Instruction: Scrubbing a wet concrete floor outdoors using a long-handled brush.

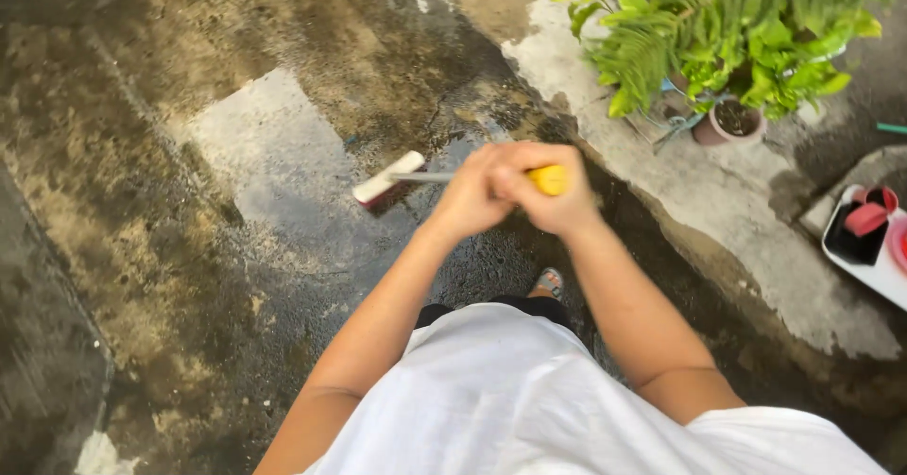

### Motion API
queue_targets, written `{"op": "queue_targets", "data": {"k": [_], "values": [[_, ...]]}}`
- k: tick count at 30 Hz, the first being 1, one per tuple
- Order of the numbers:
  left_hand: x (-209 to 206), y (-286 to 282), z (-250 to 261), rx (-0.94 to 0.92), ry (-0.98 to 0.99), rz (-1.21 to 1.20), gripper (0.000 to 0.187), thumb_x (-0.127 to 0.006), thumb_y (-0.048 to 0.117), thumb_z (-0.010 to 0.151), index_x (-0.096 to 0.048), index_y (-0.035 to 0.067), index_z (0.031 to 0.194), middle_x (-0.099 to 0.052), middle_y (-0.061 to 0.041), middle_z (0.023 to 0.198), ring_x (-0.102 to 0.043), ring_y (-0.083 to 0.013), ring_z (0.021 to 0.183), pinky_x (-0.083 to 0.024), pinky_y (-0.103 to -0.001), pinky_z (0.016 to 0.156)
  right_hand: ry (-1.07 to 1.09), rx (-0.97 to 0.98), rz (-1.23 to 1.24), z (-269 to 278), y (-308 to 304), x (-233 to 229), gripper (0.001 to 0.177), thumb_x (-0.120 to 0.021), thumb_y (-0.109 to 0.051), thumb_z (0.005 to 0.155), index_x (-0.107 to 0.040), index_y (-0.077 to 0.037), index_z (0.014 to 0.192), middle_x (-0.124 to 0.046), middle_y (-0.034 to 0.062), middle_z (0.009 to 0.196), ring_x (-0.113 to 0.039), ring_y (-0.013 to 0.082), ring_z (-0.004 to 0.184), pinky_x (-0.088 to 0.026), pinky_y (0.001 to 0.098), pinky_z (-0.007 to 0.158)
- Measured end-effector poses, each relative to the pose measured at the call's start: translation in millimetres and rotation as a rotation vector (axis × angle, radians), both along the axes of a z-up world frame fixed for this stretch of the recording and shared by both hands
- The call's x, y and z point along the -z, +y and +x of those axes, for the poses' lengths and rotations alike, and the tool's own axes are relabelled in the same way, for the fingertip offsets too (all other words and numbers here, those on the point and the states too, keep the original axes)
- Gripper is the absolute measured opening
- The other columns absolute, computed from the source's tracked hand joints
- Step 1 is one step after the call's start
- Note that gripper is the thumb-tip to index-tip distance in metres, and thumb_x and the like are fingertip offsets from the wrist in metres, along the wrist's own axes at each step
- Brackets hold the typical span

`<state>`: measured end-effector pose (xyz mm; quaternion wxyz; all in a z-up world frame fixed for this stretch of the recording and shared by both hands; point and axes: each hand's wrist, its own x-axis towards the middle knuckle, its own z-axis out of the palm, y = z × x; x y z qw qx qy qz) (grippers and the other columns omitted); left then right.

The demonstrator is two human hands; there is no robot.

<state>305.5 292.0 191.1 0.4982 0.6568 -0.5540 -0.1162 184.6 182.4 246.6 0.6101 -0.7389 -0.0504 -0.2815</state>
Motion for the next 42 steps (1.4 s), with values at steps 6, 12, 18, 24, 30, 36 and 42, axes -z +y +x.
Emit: {"op": "queue_targets", "data": {"k": [6, 12, 18, 24, 30, 36, 42], "values": [[94, 29, 84, -0.256, 0.114, -0.042, 0.030, -0.063, 0.011, 0.082, -0.076, 0.011, 0.110, -0.077, -0.012, 0.104, -0.074, -0.0300, 0.096, -0.057, -0.041, 0.089, 0.059, 0.011, 0.113, 109, 39, 80, 0.017, -0.070, -0.009, 0.096, -0.071, 0.001, 0.081, -0.071, 0.0065, 0.083, -0.065, 0.0122, 0.076, -0.053, 0.0290, 0.071], [135, 28, 138, -0.546, -0.054, -0.062, 0.021, -0.074, 0.026, 0.077, -0.075, 0.014, 0.095, -0.075, -0.010, 0.089, -0.073, -0.0283, 0.083, -0.058, -0.040, 0.075, 0.038, -0.128, 0.033, 174, 40, 83, 0.021, -0.069, -0.008, 0.095, -0.064, 0.000, 0.076, -0.063, 0.0041, 0.074, -0.058, 0.0113, 0.071, -0.048, 0.0296, 0.066], [118, -6, 192, -0.721, 0.209, -0.147, 0.019, -0.076, 0.025, 0.077, -0.071, 0.008, 0.083, -0.070, -0.008, 0.072, -0.068, -0.0152, 0.068, -0.055, -0.033, 0.065, -0.027, -0.082, 0.159, 249, 19, 68, 0.026, -0.064, -0.010, 0.099, -0.059, -0.003, 0.074, -0.060, 0.0015, 0.069, -0.054, 0.0071, 0.063, -0.045, 0.0275, 0.059], [117, -36, 262, -0.911, 0.417, -0.183, 0.024, -0.077, 0.027, 0.078, -0.066, 0.007, 0.069, -0.066, -0.002, 0.065, -0.057, -0.0062, 0.065, -0.053, -0.031, 0.062, -0.132, -0.148, 0.182, 340, -2, 58, 0.029, -0.065, -0.009, 0.102, -0.052, -0.004, 0.078, -0.053, -0.0015, 0.068, -0.048, 0.0062, 0.060, -0.041, 0.0264, 0.054], [84, -46, 338, -1.043, 0.371, -0.226, 0.026, -0.078, 0.028, 0.077, -0.064, 0.007, 0.070, -0.066, -0.001, 0.067, -0.056, -0.0043, 0.071, -0.053, -0.032, 0.065, -0.088, -0.312, 0.416, 429, -2, 29, 0.028, -0.066, -0.008, 0.102, -0.048, -0.006, 0.081, -0.051, -0.0026, 0.066, -0.048, 0.0055, 0.053, -0.041, 0.0257, 0.049], [70, -40, 407, -1.082, 0.394, -0.221, 0.023, -0.077, 0.027, 0.080, -0.069, 0.005, 0.077, -0.068, -0.002, 0.069, -0.060, -0.0053, 0.074, -0.055, -0.034, 0.069, -0.140, -0.265, 0.336, 509, 5, 17, 0.027, -0.068, -0.009, 0.101, -0.050, -0.007, 0.082, -0.053, -0.0031, 0.066, -0.051, 0.0057, 0.054, -0.042, 0.0251, 0.050], [69, -38, 480, -0.961, 0.504, -0.494, 0.019, -0.070, 0.023, 0.091, -0.073, 0.004, 0.089, -0.072, 0.005, 0.086, -0.059, -0.0034, 0.083, -0.054, -0.029, 0.074, -0.151, -0.292, 0.399, 581, 16, 2, 0.025, -0.071, -0.009, 0.100, -0.052, -0.008, 0.085, -0.053, -0.0029, 0.067, -0.051, 0.0054, 0.053, -0.041, 0.0239, 0.047]]}}
